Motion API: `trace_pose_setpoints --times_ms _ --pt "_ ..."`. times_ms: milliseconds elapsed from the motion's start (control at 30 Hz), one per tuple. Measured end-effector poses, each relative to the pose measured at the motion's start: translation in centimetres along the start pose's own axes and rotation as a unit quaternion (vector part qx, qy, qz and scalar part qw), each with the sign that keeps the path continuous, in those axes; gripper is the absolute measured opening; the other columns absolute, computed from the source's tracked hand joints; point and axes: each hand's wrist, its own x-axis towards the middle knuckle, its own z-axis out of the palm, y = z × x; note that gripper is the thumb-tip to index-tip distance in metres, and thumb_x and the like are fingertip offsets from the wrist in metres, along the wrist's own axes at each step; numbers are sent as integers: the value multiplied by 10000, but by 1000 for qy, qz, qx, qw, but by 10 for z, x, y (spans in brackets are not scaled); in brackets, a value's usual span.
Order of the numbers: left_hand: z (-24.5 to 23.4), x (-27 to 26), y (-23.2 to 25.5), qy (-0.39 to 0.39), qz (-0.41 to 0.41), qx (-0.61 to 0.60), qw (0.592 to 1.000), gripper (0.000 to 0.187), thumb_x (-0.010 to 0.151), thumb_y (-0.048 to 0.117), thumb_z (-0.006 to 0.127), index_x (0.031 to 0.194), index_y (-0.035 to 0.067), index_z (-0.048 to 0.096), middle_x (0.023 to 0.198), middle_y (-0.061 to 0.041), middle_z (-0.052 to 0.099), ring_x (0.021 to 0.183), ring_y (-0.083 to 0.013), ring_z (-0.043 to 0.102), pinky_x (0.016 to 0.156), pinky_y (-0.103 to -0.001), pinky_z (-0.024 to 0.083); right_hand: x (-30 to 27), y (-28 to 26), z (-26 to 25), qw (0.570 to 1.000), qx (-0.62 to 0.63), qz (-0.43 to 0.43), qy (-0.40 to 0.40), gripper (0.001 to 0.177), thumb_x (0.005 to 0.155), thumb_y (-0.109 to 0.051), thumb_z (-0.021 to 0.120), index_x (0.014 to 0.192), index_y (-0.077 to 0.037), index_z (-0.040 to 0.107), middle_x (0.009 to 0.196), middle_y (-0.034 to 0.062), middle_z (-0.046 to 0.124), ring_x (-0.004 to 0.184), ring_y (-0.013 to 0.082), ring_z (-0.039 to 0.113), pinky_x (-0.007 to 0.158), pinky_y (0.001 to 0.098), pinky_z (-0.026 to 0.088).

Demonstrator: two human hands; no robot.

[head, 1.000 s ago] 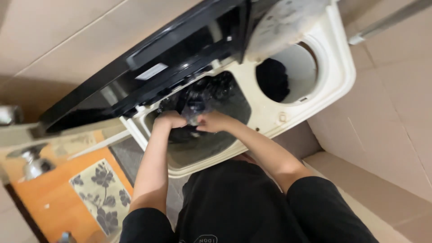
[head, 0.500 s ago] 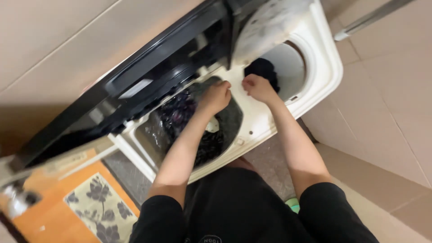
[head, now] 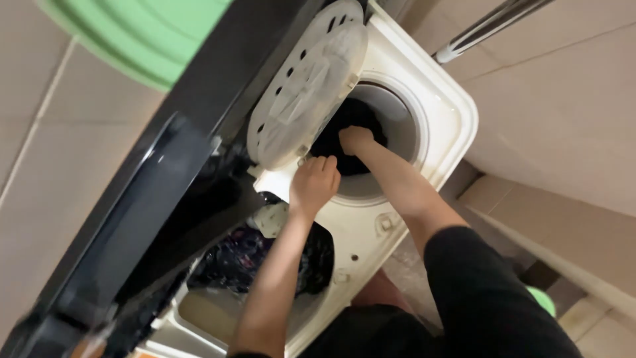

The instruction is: Operating a portable twin-tub washing machine to wash, rinse, and spin clothes.

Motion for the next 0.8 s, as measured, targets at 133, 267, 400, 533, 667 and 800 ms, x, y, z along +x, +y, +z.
trace_pose_setpoints --times_ms 133,267,400,533,667,800 --pt "-4 2 1 -14 -9 -1 1000 143 941 122 644 836 86 554 740 -90 526 725 -288 599 651 -425 510 -65 -63 -81 995 -15 25 -95 905 806 -287 845 1573 -256 366 1606 166 364 1453 496 355 1034 713 431" --pt "-12 13 5 9 -18 -16 1000 89 857 140 669 856 100 589 758 -78 560 754 -284 620 663 -433 511 -52 -71 -82 997 -32 -5 -70 1159 720 -298 937 1604 -319 187 1681 93 72 1483 523 111 1012 792 324" --pt "-14 17 7 -1 -46 -29 999 78 840 129 682 836 104 609 747 -64 583 751 -278 632 658 -438 510 79 -19 28 994 71 -88 8 479 894 -201 651 1365 -131 709 1338 167 754 1217 372 729 983 504 601" --pt "-11 13 4 -15 -54 -41 998 92 846 136 686 815 106 604 735 -72 581 743 -288 632 649 -444 504 39 -17 -8 992 -31 -105 -64 350 825 -147 667 1138 -38 779 1181 202 715 1125 333 687 956 419 553" --pt "-11 12 6 -4 -44 -27 999 101 856 157 670 812 108 593 736 -77 580 734 -299 627 653 -458 511 39 -6 -20 987 1 -147 -65 357 807 -128 616 1093 -1 788 1148 239 733 1064 357 710 923 443 562" --pt "-7 7 5 1 -50 -36 998 124 885 158 651 807 102 573 747 -84 590 749 -314 632 657 -467 511 -88 -10 -104 971 204 -19 -126 336 806 11 475 1033 60 717 1031 242 714 887 457 777 742 574 657"
